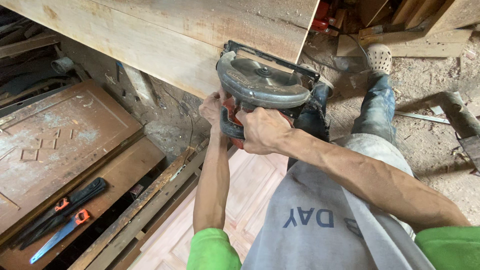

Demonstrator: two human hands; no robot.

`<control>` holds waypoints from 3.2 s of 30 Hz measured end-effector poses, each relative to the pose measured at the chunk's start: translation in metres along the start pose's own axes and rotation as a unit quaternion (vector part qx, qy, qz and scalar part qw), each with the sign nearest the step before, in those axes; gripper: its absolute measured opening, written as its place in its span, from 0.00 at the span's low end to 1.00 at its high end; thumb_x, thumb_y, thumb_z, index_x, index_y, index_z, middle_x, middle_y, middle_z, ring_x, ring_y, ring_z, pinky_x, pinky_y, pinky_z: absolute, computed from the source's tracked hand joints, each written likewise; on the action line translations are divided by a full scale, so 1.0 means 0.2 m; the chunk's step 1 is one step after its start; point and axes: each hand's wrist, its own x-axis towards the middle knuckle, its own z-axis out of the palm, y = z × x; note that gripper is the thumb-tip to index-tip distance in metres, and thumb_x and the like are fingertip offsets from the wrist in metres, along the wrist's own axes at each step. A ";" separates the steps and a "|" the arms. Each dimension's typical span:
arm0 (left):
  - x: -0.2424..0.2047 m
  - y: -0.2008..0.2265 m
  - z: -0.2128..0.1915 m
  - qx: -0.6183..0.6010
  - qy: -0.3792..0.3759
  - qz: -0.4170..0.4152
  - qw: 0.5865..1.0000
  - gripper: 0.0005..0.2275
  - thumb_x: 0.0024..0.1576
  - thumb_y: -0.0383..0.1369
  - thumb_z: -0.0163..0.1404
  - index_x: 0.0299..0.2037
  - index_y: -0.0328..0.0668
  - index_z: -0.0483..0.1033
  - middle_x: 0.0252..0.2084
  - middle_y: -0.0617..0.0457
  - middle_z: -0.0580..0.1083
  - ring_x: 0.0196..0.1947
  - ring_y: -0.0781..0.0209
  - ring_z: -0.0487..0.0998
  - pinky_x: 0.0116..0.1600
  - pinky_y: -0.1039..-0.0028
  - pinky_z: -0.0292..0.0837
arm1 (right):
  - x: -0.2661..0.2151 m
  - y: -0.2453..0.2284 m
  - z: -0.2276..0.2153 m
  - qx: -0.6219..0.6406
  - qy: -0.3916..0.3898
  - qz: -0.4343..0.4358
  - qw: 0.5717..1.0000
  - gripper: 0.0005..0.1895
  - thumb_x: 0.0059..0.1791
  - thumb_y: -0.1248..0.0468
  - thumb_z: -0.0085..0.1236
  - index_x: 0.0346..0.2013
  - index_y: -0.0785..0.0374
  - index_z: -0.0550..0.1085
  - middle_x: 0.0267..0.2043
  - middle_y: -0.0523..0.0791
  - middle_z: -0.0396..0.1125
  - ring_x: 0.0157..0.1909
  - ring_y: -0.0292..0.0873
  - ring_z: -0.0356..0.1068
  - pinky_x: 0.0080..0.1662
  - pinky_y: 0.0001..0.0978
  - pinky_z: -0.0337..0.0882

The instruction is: The person uses a circular saw to cut a long plank of wood along a marked line. The cut is performed in multiple passes, with the person repositioning the saw and guiding it steadily along the plank.

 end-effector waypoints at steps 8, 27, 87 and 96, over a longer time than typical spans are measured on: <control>0.02 -0.01 -0.03 -0.027 -0.034 -0.017 0.999 0.22 0.61 0.51 0.48 0.41 0.37 0.82 0.40 0.39 0.80 0.38 0.46 0.81 0.46 0.61 0.75 | 0.02 0.00 0.01 -0.008 0.020 -0.009 1.000 0.25 0.41 0.55 0.62 0.45 0.72 0.72 0.28 0.62 0.72 0.31 0.63 0.76 0.38 0.53 0.77; 0.10 -0.21 0.15 -0.011 -0.008 0.025 1.000 0.29 0.60 0.51 0.51 0.63 0.36 0.71 0.68 0.30 0.65 0.66 0.35 0.66 0.67 0.53 0.62 | 0.04 -0.04 -0.02 0.001 0.014 -0.005 1.000 0.29 0.44 0.49 0.62 0.46 0.73 0.72 0.28 0.61 0.73 0.32 0.62 0.77 0.39 0.51 0.77; 0.23 -0.18 0.02 -0.088 0.029 -0.048 0.995 0.14 0.56 0.46 0.59 0.38 0.45 0.84 0.39 0.42 0.77 0.38 0.45 0.80 0.45 0.57 0.74 | 0.24 -0.11 0.01 -0.003 0.011 -0.002 1.000 0.24 0.37 0.63 0.61 0.46 0.69 0.73 0.30 0.62 0.72 0.37 0.65 0.76 0.44 0.55 0.75; 0.27 -0.18 -0.02 -0.098 0.001 -0.071 0.993 0.17 0.57 0.47 0.58 0.33 0.40 0.83 0.37 0.44 0.78 0.36 0.49 0.79 0.44 0.59 0.73 | 0.30 -0.13 0.01 -0.002 0.017 -0.016 1.000 0.24 0.37 0.61 0.63 0.44 0.70 0.73 0.30 0.63 0.72 0.36 0.65 0.76 0.43 0.54 0.75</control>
